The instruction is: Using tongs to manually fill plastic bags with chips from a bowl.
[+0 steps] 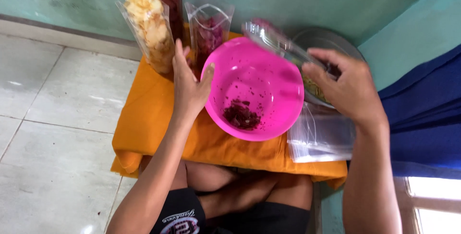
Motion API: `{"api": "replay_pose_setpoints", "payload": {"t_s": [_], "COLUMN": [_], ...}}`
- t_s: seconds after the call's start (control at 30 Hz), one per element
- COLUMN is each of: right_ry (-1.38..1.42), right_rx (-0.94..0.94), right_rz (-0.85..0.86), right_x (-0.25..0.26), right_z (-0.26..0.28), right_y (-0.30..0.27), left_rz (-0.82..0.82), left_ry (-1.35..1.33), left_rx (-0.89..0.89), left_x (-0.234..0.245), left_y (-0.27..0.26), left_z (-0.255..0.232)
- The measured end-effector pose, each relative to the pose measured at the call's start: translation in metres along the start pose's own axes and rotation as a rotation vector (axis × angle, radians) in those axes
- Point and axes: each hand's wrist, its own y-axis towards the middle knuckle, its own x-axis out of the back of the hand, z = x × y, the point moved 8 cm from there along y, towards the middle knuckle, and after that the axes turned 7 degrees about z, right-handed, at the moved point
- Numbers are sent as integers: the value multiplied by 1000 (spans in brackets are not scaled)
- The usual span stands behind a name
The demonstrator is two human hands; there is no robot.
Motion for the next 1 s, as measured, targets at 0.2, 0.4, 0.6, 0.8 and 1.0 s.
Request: {"api": "replay_pose_setpoints", "payload": {"t_s": [0.2, 0.4, 0.6, 0.8, 1.0], "right_ry": [7, -2, 47, 221, 472], "right_rx": [-345, -365, -295, -213, -268], "right_rz": [345, 434, 469, 407, 240], "right_x": [-46, -56, -78, -80, -55], "right_z": [-47, -52, -59, -56, -57], "right_y": [-42, -56, -46, -41, -34], "left_rz": [207, 212, 226, 235, 70], "left_ry": [-167, -144, -152, -138, -2], "left_rx": [228, 166, 136, 173, 168], "left_x": [-16, -22, -21, -23, 5], "left_y": [-42, -53, -53, -51, -40], "left_z": [7, 15, 3, 22, -6]}}
